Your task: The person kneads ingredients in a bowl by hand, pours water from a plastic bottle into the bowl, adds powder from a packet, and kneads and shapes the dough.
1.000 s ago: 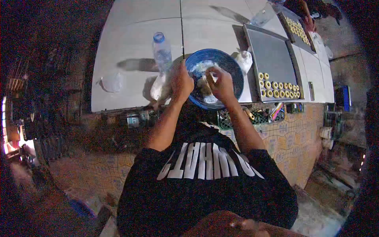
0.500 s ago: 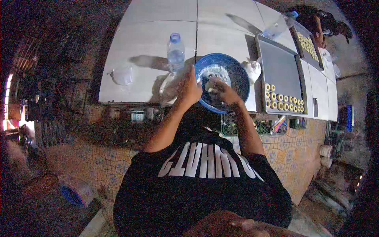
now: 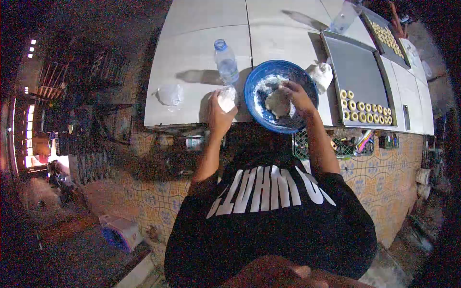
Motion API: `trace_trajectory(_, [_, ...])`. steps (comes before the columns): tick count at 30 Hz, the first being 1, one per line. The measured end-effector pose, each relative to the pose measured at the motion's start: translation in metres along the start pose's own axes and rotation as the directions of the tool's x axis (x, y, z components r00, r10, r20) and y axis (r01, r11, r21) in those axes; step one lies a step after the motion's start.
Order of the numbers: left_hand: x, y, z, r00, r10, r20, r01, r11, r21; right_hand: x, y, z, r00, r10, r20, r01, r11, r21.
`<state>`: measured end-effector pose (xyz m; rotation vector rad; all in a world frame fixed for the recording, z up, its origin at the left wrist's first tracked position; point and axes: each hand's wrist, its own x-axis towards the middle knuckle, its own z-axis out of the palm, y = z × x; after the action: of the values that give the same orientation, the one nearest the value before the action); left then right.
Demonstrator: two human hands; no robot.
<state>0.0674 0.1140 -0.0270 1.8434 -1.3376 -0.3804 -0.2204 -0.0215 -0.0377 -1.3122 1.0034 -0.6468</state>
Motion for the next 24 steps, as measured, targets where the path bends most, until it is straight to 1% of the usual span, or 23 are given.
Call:
trace_trajectory(1, [0.001, -0.004, 0.004, 1.000, -0.010, 0.002, 0.010, 1.000, -0.019, 0.003, 0.006, -0.003, 0.998, -0.002, -0.070, -0.002, 0.998, -0.064])
trace_trajectory(3, [0.003, -0.007, 0.008, 1.000, -0.030, 0.003, 0.030, 0.998, -0.056, 0.008, 0.018, -0.010, 0.994, -0.087, -0.067, 0.093, 0.991, 0.097])
trace_trajectory(4, [0.003, -0.006, 0.008, 1.000, -0.004, 0.004, 0.004, 0.998, -0.059, 0.009, 0.022, -0.013, 0.989, -0.128, -0.068, 0.138, 0.974, 0.178])
trace_trajectory(5, [0.004, -0.004, 0.007, 1.000, -0.024, 0.019, 0.026, 0.996, -0.081, 0.012, 0.025, -0.017, 0.989, -0.100, -0.105, 0.126, 0.953, 0.276])
trace_trajectory(7, [0.003, 0.012, -0.003, 0.997, -0.061, 0.054, 0.067, 0.991, -0.119, 0.001, -0.004, -0.011, 0.984, -0.033, -0.173, 0.112, 0.876, 0.469])
trace_trajectory(8, [0.001, -0.002, 0.001, 1.000, -0.023, 0.010, 0.024, 0.987, -0.159, -0.001, -0.015, -0.010, 0.981, -0.017, -0.194, 0.116, 0.851, 0.512])
trace_trajectory(9, [0.001, -0.002, -0.001, 0.999, 0.013, -0.032, -0.019, 0.980, -0.197, -0.003, -0.022, -0.009, 0.985, -0.008, -0.174, 0.110, 0.804, 0.584])
trace_trajectory(10, [0.002, -0.002, -0.004, 0.997, 0.025, -0.072, -0.031, 0.996, -0.085, -0.006, -0.028, -0.010, 0.988, -0.003, -0.155, 0.105, 0.751, 0.652])
trace_trajectory(11, [0.002, -0.003, -0.009, 0.997, 0.035, -0.063, -0.037, 0.999, -0.033, -0.008, -0.031, -0.010, 0.990, 0.000, -0.138, 0.099, 0.693, 0.714])
trace_trajectory(12, [0.003, 0.003, -0.018, 0.998, 0.046, -0.054, -0.045, 0.999, 0.018, -0.008, -0.033, -0.011, 0.990, 0.050, -0.129, 0.058, 0.698, 0.714])
trace_trajectory(13, [0.004, 0.016, -0.027, 0.997, 0.059, -0.045, -0.056, 0.996, 0.068, -0.010, -0.033, -0.011, 0.989, 0.060, -0.133, 0.046, 0.739, 0.672])
trace_trajectory(14, [0.008, 0.071, -0.054, 0.993, -0.075, 0.093, 0.066, 0.994, 0.091, -0.014, -0.033, -0.011, 0.988, 0.071, -0.139, 0.032, 0.778, 0.627])
trace_trajectory(15, [0.011, 0.042, -0.041, 0.997, 0.061, 0.043, -0.051, 0.977, -0.209, -0.020, -0.033, -0.009, 0.986, 0.085, -0.143, 0.013, 0.816, 0.578])
trace_trajectory(16, [0.016, 0.045, -0.042, 0.992, 0.069, 0.103, -0.041, 0.966, -0.255, -0.029, -0.043, -0.007, 0.993, 0.056, -0.107, 0.004, 0.872, 0.490])
trace_trajectory(17, [0.020, 0.047, -0.041, 0.984, 0.078, 0.161, -0.026, 0.953, -0.301, -0.033, -0.037, -0.002, 0.994, -0.036, -0.099, 0.075, 0.904, 0.422])
trace_trajectory(18, [0.023, 0.064, -0.045, 0.968, 0.171, 0.182, -0.143, 0.977, -0.158, -0.031, -0.026, -0.003, 0.995, -0.045, -0.084, 0.070, 0.943, 0.324])
trace_trajectory(19, [0.026, 0.090, -0.052, 0.943, 0.257, 0.213, -0.260, 0.966, -0.014, -0.026, -0.012, -0.002, 0.996, -0.053, -0.066, 0.067, 0.973, 0.221])
trace_trajectory(20, [0.029, 0.107, -0.055, 0.909, 0.332, 0.253, -0.371, 0.920, 0.125, -0.015, 0.021, 0.006, 0.977, 0.044, -0.208, 0.021, 0.954, 0.300])
trace_trajectory(22, [0.034, 0.119, -0.044, 0.849, 0.434, 0.300, -0.499, 0.845, 0.190, -0.014, 0.021, 0.012, 0.985, -0.065, -0.162, 0.071, 0.997, 0.033])
trace_trajectory(23, [0.037, 0.124, -0.038, 0.816, 0.478, 0.326, -0.557, 0.801, 0.219, -0.015, 0.019, 0.014, 0.986, -0.113, -0.125, 0.100, 0.990, -0.102])
trace_trajectory(24, [0.042, 0.132, -0.032, 0.778, 0.519, 0.353, -0.613, 0.751, 0.245, -0.010, 0.028, 0.013, 0.968, -0.205, -0.147, 0.147, 0.932, -0.331])
